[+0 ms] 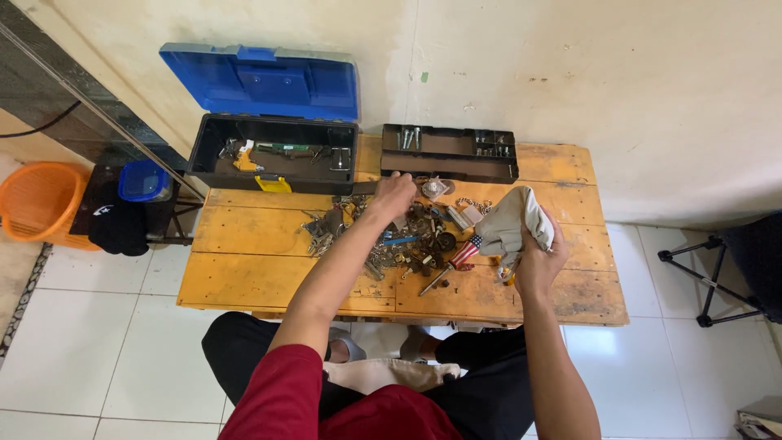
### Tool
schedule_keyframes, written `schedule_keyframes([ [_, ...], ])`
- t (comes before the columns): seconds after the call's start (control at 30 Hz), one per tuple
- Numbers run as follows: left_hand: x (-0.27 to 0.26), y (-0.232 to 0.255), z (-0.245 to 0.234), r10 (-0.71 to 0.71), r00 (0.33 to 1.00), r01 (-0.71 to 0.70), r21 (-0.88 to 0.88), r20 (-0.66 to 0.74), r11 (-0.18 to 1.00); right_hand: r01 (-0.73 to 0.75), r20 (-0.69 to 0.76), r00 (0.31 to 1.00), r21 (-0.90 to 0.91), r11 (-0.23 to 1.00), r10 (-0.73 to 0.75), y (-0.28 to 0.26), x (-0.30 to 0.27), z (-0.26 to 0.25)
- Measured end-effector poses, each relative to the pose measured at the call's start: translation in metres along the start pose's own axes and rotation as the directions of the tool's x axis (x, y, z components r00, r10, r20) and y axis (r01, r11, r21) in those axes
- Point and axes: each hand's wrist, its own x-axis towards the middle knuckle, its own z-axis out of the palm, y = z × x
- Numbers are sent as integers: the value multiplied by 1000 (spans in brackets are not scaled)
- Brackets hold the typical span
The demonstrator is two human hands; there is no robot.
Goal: Sorting through a pile of keys and hardware, cleaning them with a cloth, and placing them into a storage container.
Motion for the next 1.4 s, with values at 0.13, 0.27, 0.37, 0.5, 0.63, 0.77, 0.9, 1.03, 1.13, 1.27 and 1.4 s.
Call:
schedule_keyframes([
  [0.13, -28, 14, -56, -132, 991, 114, -519, 2, 847, 5, -2, 1000, 4, 1000, -5, -8, -3, 2],
  [0.27, -56, 25, -107, -200, 980, 153, -680, 9, 717, 12, 10, 1000, 16, 1000, -12, -10, -5, 3],
  [0.37, -65, 19, -110, -237, 971, 132, -735, -40, 665, 16, 22, 1000, 30, 999, -17, -12, -11, 4],
  [0.5, -60, -5, -83, -294, 945, 82, -763, -146, 642, 13, 49, 999, 41, 999, -15, -22, -23, 10],
  [0.63, -74, -7, -83, -321, 916, 72, -687, -241, 723, 20, 57, 998, 30, 999, -22, -36, -42, 14],
  [0.77, -87, 1, -84, -458, 868, 93, -841, -194, 533, 27, 120, 992, 5, 1000, -27, -21, -51, 12],
  [0.9, -118, 25, -79, -556, 822, 9, -975, -119, 222, 42, 204, 979, -51, 998, -30, -23, -74, 18],
  [1.03, -182, 75, -99, -634, 763, -1, -982, -124, 191, 59, 298, 954, -97, 994, -28, -29, -106, 26],
  [1.13, -214, 95, -98, -650, 751, -50, -991, -119, 123, 163, 416, 907, -206, 965, -64, -17, -118, 30],
  [1.27, -235, 110, -95, -649, 742, -82, -984, -168, 161, 336, 516, 834, -195, 922, -194, -3, -131, 46],
  [1.4, -232, 112, -86, -635, 750, -96, -980, -186, 173, 511, 594, 732, -155, 846, -334, -2, -140, 54],
])
